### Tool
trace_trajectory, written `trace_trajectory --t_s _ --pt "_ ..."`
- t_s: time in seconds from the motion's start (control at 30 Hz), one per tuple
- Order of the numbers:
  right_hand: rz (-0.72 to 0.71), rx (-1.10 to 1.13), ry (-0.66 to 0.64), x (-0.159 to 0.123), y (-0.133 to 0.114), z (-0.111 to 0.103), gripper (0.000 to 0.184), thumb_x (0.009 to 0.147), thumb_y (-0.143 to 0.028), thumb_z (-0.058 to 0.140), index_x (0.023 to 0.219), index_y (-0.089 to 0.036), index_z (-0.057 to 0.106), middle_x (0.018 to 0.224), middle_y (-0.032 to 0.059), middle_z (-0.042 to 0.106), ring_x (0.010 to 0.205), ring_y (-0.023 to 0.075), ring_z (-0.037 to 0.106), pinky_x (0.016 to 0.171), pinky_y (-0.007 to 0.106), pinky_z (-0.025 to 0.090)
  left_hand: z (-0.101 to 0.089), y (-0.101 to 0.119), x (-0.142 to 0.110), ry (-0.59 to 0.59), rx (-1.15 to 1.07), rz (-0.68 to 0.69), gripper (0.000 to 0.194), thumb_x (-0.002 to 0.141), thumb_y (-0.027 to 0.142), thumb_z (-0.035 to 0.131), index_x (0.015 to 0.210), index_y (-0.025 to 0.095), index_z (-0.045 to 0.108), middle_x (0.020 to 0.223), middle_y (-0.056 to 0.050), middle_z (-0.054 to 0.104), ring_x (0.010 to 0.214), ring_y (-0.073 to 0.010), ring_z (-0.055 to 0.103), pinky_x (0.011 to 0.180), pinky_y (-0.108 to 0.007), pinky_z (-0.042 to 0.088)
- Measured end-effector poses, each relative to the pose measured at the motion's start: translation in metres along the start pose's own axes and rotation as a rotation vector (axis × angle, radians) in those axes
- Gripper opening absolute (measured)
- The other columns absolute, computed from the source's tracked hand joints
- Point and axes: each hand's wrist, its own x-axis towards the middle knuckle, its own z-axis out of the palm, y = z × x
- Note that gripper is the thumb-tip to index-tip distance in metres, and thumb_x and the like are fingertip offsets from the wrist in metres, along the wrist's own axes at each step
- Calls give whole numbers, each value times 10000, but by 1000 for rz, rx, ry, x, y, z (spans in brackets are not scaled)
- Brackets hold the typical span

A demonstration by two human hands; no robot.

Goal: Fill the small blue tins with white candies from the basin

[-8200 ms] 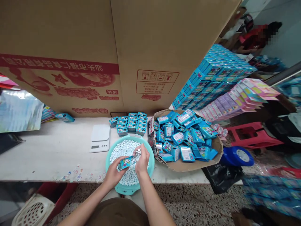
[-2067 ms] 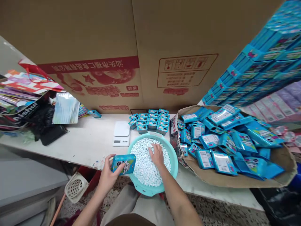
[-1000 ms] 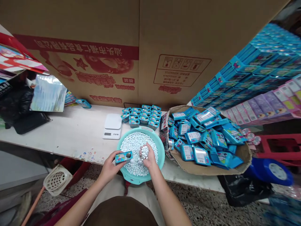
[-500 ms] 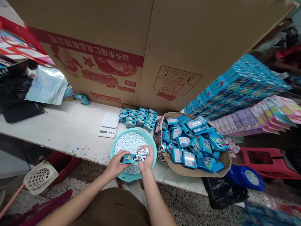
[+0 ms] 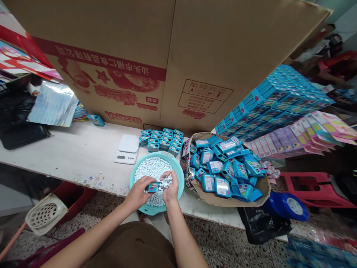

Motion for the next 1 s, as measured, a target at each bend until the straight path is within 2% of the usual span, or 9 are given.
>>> trace_trajectory --t_s 0.13,0.23,0.3,0.37,0.47,0.63,0.77,0.9,1.0 --pt "-9 -67 17 0 0 1 205 768 -398 583 698 -207 557 590 -53 517 519 96 494 538 236 414 4 -3 1 67 -73 -137 396 644 96 692 1011 213 601 1025 -52 619 995 -228 581 871 -374 467" --pt "-54 -137 18 -1 0 2 161 767 -364 585 806 -208 593 617 -53 533 498 87 470 510 226 383 5 -4 1 88 -90 -113 409 630 83 699 1004 222 609 1019 -43 626 997 -222 585 871 -363 469" --pt "-87 -155 29 -1 -1 3 156 756 -347 600 746 -191 592 668 -43 556 497 73 463 510 225 374 5 -3 1 95 -106 -107 412 623 78 700 1000 223 616 1019 -42 633 1001 -221 586 875 -357 467" --pt "-95 -144 38 -1 -1 4 196 751 -349 610 663 -179 567 697 -36 563 514 69 476 527 228 379 5 -1 1 105 -133 -158 399 619 104 713 990 219 619 1022 -41 642 996 -227 595 874 -362 469" --pt "-79 -119 9 0 -3 7 264 755 -362 610 585 -182 521 614 -45 515 535 84 495 561 239 398 6 -1 1 119 -179 -218 381 627 153 724 986 216 616 1026 -37 649 992 -230 602 874 -368 470" --pt "-59 -90 6 1 -4 13 295 750 -362 619 554 -189 483 551 -54 471 505 85 464 524 234 375 6 -3 -1 138 -171 -171 376 647 126 704 1001 212 613 1036 -45 635 1012 -223 584 901 -373 452" --pt "-58 -99 15 0 -5 14 305 766 -376 594 552 -193 476 541 -53 466 510 94 472 552 247 398 5 -3 -1 122 -143 -92 384 650 104 687 1006 226 612 1024 -42 628 1010 -219 577 893 -367 456" --pt "-123 -172 5 -1 -5 15 274 770 -370 579 580 -184 512 633 -30 549 511 85 478 561 250 395 6 -3 1 134 -166 -139 373 646 128 703 996 215 609 1034 -46 633 1011 -223 583 902 -374 458" --pt "-120 -180 12 2 -6 16 262 765 -363 577 583 -183 521 614 -33 539 514 86 478 550 245 389 7 -3 2 140 -154 -115 375 657 130 691 1010 223 606 1042 -45 629 1017 -223 583 902 -373 463"
